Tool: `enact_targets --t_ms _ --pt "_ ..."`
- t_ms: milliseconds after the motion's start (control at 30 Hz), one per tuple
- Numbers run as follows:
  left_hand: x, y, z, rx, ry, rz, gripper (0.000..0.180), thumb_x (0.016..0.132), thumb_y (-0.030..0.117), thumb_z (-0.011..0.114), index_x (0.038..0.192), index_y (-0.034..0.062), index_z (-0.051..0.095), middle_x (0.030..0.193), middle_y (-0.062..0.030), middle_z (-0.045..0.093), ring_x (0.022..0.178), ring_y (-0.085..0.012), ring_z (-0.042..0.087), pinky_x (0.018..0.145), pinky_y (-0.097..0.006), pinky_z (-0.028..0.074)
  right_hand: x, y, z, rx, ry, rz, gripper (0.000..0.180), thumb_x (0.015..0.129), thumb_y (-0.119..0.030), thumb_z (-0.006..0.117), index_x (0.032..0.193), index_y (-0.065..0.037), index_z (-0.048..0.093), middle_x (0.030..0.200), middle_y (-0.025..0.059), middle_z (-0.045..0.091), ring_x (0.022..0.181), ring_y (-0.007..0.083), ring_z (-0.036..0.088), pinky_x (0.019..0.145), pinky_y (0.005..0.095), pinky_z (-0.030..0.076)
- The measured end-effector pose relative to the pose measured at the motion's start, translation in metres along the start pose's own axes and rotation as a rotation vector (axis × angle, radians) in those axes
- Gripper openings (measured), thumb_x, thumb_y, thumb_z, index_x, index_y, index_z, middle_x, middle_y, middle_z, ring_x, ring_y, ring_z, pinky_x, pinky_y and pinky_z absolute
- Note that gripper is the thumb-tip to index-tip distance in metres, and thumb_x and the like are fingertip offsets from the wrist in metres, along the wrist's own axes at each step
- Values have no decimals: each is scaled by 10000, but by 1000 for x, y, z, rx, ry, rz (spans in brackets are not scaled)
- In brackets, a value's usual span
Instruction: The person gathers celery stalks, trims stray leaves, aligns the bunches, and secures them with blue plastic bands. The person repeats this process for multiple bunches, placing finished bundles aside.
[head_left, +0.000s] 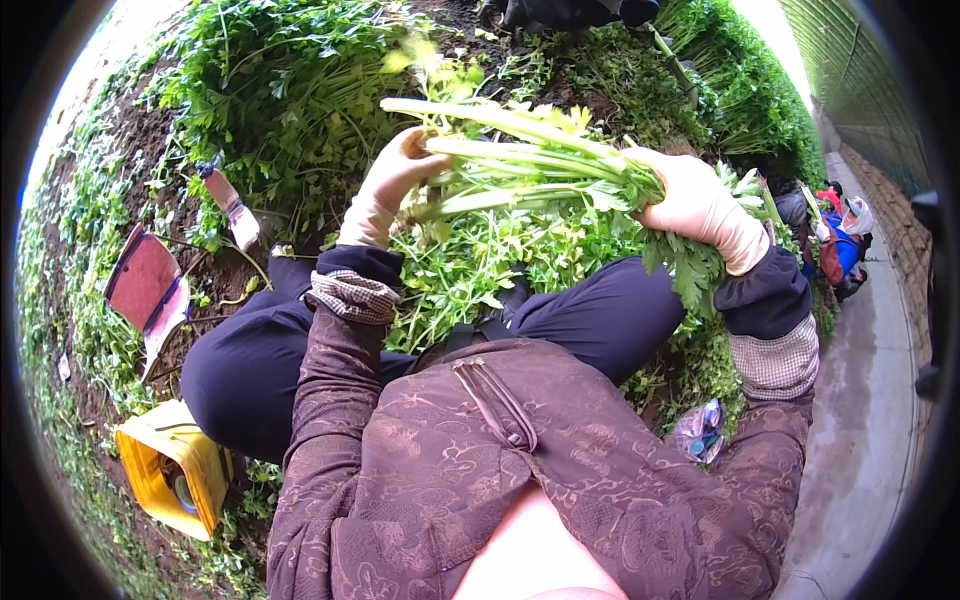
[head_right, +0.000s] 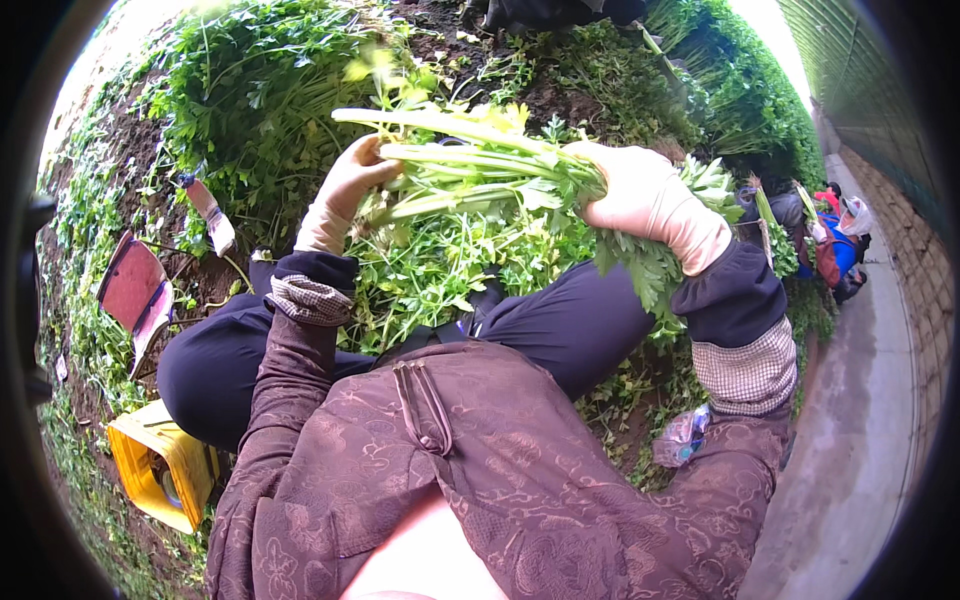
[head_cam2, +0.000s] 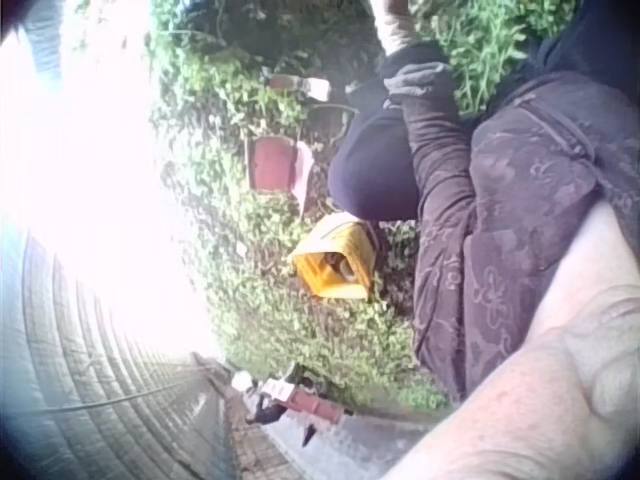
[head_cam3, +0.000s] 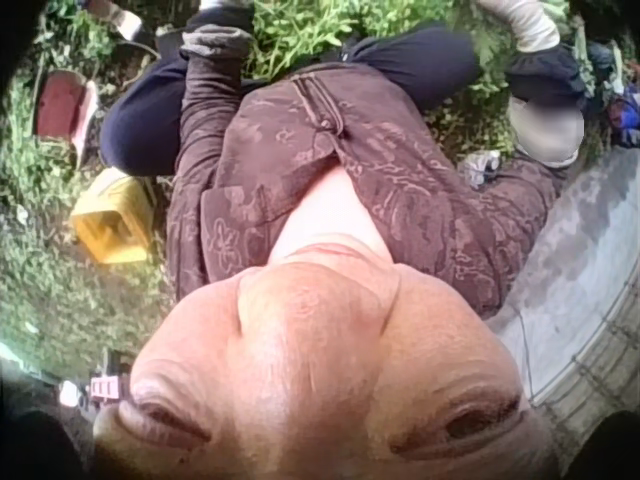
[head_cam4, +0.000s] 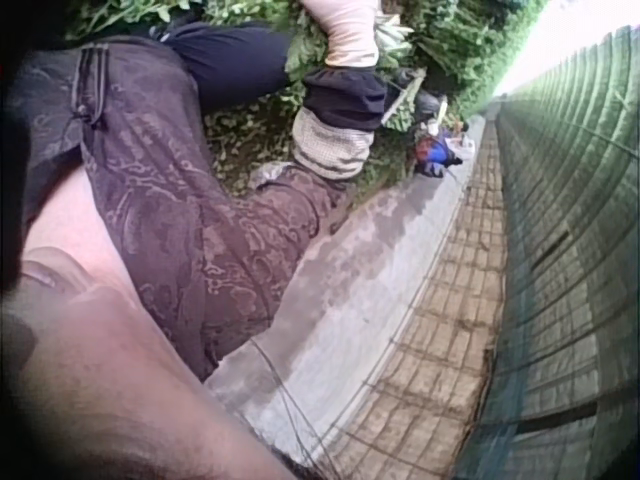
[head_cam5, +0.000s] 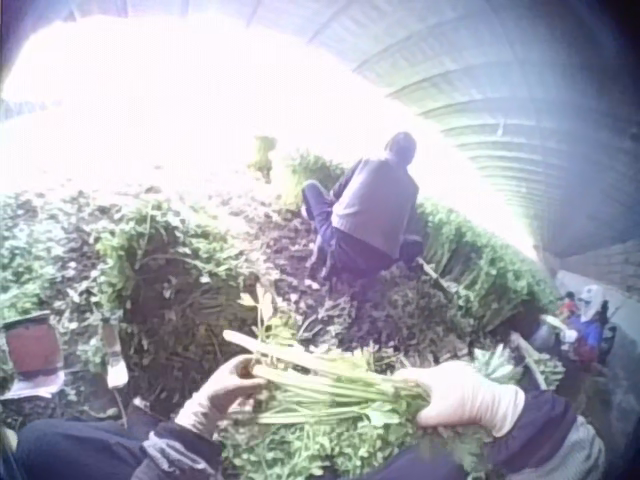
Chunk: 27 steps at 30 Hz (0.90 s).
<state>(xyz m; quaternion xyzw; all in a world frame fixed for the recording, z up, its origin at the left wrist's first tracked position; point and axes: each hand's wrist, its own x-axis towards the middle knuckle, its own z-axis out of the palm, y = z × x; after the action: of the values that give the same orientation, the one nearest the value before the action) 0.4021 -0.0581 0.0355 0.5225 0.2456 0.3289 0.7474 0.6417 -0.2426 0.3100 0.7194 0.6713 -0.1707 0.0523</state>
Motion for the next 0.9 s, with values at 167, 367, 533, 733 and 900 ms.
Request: enact_targets --t_ms 167,367,533,733,900 --pt "-7 -29 -75 31 326 36 178 902 139 714 1036 23 729 940 -31 722 757 -107 645 677 -240 514 -5 6 11 -209 70 -104 463 772 -239 685 1219 -144 610 1014 127 699 931 331 679 822 397 545" --pt "-7 -11 -86 520 500 -8 696 916 463 682 1397 -2 490 1369 -153 557 1262 -243 520 1059 -359 397 -4 14 13 -430 192 -229 522 753 -205 745 1242 -127 583 1067 106 671 948 304 678 806 388 549" --pt "-19 48 40 575 -161 505 528 861 396 741 1212 20 623 1264 -151 613 1127 -253 600 987 -366 466 4 7 15 -491 182 -248 554 754 -171 744 1276 -128 565 1049 106 669 941 303 675 792 399 551" --pt "-25 55 67 -407 23 150 206 998 238 609 1051 42 643 848 -26 645 724 -98 594 696 -255 502 0 13 18 -474 199 -192 592 751 -127 721 1316 -126 546 1049 126 668 951 316 669 810 407 546" --pt "-24 56 -33 -404 368 139 215 1006 249 591 1051 40 616 710 41 567 487 -30 420 408 -200 334 -7 27 20 -455 329 -256 622 741 -58 698 1338 -128 538 1047 141 668 933 330 667 821 413 536"
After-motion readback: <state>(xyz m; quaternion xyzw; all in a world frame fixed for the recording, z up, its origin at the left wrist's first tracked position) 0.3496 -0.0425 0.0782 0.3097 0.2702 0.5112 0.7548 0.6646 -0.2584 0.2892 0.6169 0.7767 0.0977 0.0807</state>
